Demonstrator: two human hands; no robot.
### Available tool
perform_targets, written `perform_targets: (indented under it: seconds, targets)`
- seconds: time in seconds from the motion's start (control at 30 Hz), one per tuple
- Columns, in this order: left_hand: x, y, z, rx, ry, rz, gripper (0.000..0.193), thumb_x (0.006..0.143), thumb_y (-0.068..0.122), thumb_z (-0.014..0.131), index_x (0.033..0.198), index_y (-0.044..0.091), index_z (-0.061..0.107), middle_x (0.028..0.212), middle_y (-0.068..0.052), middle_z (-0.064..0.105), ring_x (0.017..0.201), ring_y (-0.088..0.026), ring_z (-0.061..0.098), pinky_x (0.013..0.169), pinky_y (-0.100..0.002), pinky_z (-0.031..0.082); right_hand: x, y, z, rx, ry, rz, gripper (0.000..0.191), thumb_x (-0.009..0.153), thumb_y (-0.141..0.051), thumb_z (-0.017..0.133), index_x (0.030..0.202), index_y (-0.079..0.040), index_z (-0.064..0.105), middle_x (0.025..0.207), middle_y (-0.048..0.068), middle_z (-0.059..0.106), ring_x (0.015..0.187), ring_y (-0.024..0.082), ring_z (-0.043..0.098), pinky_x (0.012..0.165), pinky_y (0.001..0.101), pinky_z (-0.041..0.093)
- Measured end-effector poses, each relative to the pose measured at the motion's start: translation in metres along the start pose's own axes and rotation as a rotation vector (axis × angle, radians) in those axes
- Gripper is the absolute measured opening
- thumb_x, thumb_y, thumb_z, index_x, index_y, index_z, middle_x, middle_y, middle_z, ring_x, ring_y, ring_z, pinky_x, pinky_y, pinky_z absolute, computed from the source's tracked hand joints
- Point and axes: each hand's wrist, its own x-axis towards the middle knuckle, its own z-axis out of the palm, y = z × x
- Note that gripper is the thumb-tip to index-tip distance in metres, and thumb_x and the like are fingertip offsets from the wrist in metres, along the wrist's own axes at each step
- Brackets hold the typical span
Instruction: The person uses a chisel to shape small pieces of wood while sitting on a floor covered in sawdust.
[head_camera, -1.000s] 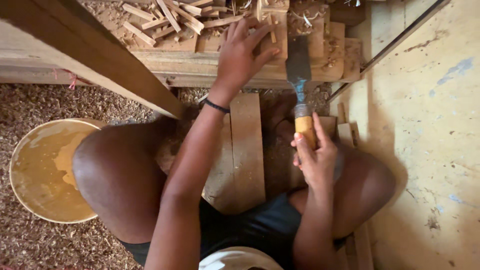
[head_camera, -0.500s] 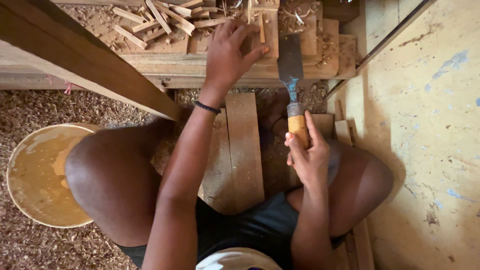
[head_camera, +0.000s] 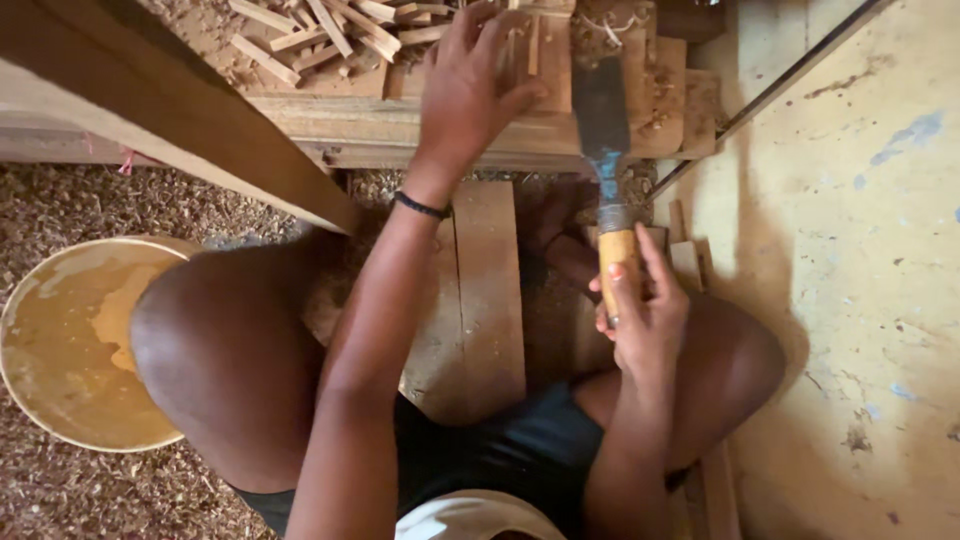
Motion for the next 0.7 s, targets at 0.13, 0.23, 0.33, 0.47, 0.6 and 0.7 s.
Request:
perform_targets:
  seconds: [0.13,0.23,0.33,0.47,0.6,0.7]
  targets:
    - [0.003,0.007,-0.002,0.124,-0.001,0.019,0.098,0.076,0.064,0.090,0.145,0.009,0.048,0.141,-0.018,0.045,0.131,-0.037,0.048,0.109,-0.053,0.042,-0.007,-0.007,-0.006,0.067,0.027,-0.001,0.057,0.101,-0.013,0.061,0.156,-0.007,0.046,0.083,0.013,0.065,0.045,0.010,0.050,0.037,0.0228,0.037]
    - [0.005,0.030,-0.002,-0.057,0.091,0.192,0.089,0.089,0.070,0.075,0.148,0.008,0.050,0.144,-0.019,0.050,0.135,-0.035,0.048,0.113,-0.051,0.040,-0.017,-0.012,-0.012,0.143,0.003,0.015,0.058,0.100,-0.016,0.060,0.156,-0.006,0.045,0.082,0.015,0.065,0.044,0.011,0.050,0.037,0.0225,0.038]
    - [0.003,0.068,0.006,-0.286,-0.199,0.358,0.080,0.093,0.075,0.063,0.141,0.011,0.058,0.116,-0.009,0.068,0.118,-0.028,0.062,0.106,-0.050,0.050,-0.028,-0.014,-0.015,0.160,-0.054,0.023,0.058,0.101,-0.019,0.059,0.156,-0.004,0.046,0.083,0.017,0.066,0.045,0.011,0.050,0.038,0.0224,0.038]
    - [-0.013,0.108,0.017,-0.360,-0.324,0.520,0.067,0.095,0.066,0.064,0.126,0.006,0.066,0.078,-0.008,0.069,0.070,-0.027,0.068,0.067,-0.043,0.055,-0.038,-0.015,-0.013,0.128,-0.109,0.026,0.058,0.101,-0.020,0.059,0.155,-0.003,0.046,0.083,0.018,0.066,0.044,0.012,0.050,0.037,0.0229,0.038]
    - [-0.017,0.107,0.016,-0.404,-0.332,0.521,0.047,0.097,0.058,0.066,0.096,0.012,0.071,0.072,-0.004,0.070,0.063,-0.027,0.070,0.058,-0.041,0.054,-0.040,-0.017,-0.012,0.112,-0.115,0.072,0.060,0.100,-0.021,0.059,0.156,-0.004,0.046,0.082,0.018,0.067,0.043,0.012,0.050,0.037,0.0221,0.038]
    - [-0.014,0.103,0.016,-0.360,-0.332,0.504,0.044,0.094,0.054,0.068,0.083,0.012,0.071,0.070,-0.006,0.070,0.063,-0.029,0.070,0.058,-0.042,0.054,-0.037,-0.016,-0.009,0.122,-0.150,0.044,0.060,0.100,-0.021,0.059,0.155,-0.004,0.045,0.082,0.018,0.067,0.045,0.013,0.053,0.039,0.0238,0.042]
